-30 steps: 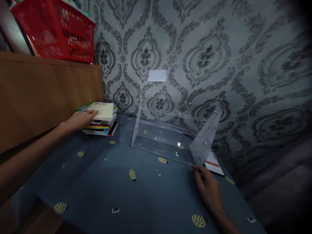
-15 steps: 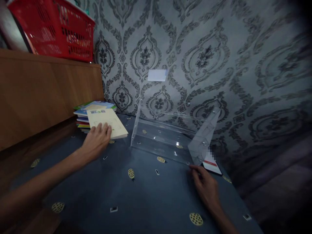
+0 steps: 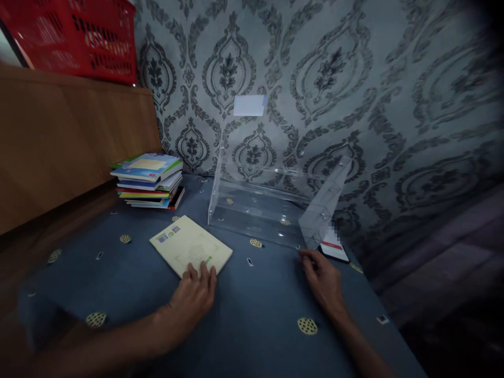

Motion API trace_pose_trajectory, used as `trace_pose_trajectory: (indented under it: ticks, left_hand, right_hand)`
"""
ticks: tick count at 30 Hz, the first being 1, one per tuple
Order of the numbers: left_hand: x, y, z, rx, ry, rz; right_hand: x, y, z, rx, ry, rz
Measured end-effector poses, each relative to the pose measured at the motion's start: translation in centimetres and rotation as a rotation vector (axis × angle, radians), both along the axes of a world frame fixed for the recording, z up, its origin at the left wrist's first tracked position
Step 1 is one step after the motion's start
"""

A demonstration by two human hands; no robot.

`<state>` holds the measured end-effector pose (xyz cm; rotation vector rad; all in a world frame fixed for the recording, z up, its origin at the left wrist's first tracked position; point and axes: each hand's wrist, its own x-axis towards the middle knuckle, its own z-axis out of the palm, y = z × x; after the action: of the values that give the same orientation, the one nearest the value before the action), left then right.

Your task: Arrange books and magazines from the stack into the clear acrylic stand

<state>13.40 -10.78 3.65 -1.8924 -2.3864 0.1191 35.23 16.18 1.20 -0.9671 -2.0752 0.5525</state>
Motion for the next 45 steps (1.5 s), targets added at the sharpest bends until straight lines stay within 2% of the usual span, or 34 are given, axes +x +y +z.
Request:
trace_pose_trajectory:
  ticks: [2,4,6,8,10,12,14,17,20,28,32,35,37,40,42,45]
  left_hand:
    - [0.1,0.0,1.3,-0.056,-0.082,-0.029]
    - [-1.4,0.0,3.6,-0.108,-0.161,-0.008]
    - [-4.3,0.2,5.7,-0.085,-0.167,0.075]
    - [-7.9,0.3,6.7,-0.042,-0.095,0.267]
    - [-11.4,0.3,6.3,0.012,-0.039,0.409]
    - [-13.8,0.1,5.1,-0.017,-0.091,0.49]
    - [-14.7,-0.3,3.7,-0.011,-0.123,0.451]
    - [-13.8,-0.8,2.8,0.04,-0.103,0.347]
    - [-11.6,-0.8,2.9,0.062,-0.117,0.288]
    - [-5.1,3.1,3.5,-0.121,-0.186,0.134]
    - [-2.8,4.7,4.1,-0.182,-0.183,0.019]
    - [-2.4,5.3,4.2,-0.166,-0.107,-0.012]
    - [-2.5,5.5,3.8,-0.111,-0.082,-0.034]
    - [-2.8,5.4,2.7,-0.066,-0.082,-0.053]
    - [-2.9,5.3,2.0,-0.072,-0.07,-0.039]
    - [-3.0,5.3,1.5,-0.073,-0.059,-0.016]
  right_hand:
    - [0.0,0.0,-0.1,0.017,-0.003,0.022]
    - [-0.1,-0.2,-0.2,0.049,-0.007,0.049]
    - [-0.4,-0.6,-0.1,0.093,-0.015,0.081]
    - [-0.9,-1.5,0.0,0.126,-0.025,0.125]
    - [-1.5,-2.6,0.1,0.132,-0.035,0.175]
    - [-2.2,-3.7,0.1,0.115,-0.052,0.227]
    - [-2.7,-4.6,0.2,0.085,-0.083,0.273]
    - [-3.1,-5.4,0.2,0.039,-0.118,0.311]
    - [-3.1,-5.6,0.4,-0.011,-0.11,0.317]
    - [-3.0,-5.2,0.3,-0.077,-0.052,0.322]
    - [-2.3,-4.2,0.1,-0.015,-0.113,0.31]
    - [-2.2,-4.2,0.8,0.105,-0.215,0.3]
    - [-2.8,-5.4,1.7,0.161,-0.262,0.332]
    - [-4.6,-8.4,2.7,0.19,-0.297,0.506]
    - [-5.8,-10.4,3.0,0.205,-0.353,0.62]
    - [-6.4,-11.9,3.0,0.201,-0.456,0.681]
